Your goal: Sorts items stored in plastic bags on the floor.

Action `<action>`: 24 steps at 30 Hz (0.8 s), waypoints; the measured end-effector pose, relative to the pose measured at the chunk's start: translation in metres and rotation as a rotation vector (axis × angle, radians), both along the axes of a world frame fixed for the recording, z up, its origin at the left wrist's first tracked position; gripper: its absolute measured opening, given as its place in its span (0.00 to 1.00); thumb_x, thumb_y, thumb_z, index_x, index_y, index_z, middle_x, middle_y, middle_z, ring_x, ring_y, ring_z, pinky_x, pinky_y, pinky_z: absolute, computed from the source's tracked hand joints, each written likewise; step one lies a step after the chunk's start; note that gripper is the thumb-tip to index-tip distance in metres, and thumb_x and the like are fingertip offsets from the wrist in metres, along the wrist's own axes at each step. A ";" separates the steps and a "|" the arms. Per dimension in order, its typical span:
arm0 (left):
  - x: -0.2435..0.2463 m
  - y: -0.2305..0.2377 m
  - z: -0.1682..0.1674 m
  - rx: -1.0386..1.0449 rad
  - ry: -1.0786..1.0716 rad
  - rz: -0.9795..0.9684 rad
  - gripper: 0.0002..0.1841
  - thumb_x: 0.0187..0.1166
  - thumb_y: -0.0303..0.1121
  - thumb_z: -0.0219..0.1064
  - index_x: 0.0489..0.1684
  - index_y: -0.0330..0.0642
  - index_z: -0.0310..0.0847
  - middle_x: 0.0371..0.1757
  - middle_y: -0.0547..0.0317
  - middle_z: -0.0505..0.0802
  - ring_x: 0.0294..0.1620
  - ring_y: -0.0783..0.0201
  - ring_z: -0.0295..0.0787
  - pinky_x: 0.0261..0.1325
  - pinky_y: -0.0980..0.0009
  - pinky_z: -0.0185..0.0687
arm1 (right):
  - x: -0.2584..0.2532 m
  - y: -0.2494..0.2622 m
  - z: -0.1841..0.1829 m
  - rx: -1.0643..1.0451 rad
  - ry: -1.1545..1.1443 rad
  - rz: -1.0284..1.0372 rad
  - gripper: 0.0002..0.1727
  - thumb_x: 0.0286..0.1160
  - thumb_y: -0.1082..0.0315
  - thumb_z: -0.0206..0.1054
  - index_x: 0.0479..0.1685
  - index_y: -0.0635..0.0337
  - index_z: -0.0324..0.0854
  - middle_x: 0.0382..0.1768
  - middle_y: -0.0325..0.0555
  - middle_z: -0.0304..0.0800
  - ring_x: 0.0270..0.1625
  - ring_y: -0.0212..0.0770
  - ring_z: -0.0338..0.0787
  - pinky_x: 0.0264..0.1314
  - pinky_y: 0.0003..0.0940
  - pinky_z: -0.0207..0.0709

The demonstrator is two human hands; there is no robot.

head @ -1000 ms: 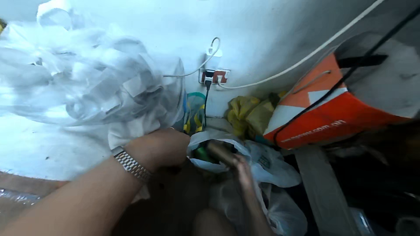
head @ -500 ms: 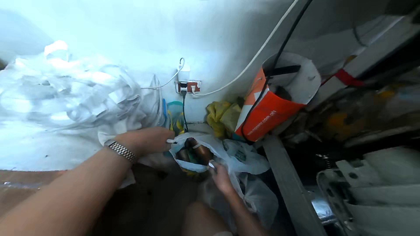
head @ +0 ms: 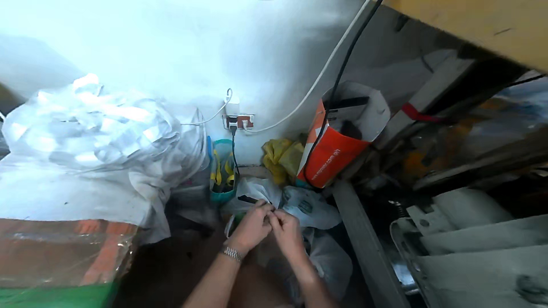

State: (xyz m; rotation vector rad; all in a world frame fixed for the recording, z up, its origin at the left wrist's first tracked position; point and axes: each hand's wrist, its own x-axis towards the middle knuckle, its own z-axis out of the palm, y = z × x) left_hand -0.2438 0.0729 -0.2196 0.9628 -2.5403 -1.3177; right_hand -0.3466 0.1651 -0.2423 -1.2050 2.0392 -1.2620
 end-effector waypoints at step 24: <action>0.032 0.034 -0.057 -0.158 0.030 0.207 0.11 0.86 0.31 0.63 0.47 0.37 0.91 0.83 0.41 0.74 0.63 0.47 0.88 0.66 0.52 0.85 | -0.033 -0.067 -0.045 0.479 -0.959 -0.050 0.13 0.93 0.57 0.53 0.41 0.55 0.75 0.14 0.29 0.61 0.12 0.24 0.59 0.15 0.19 0.57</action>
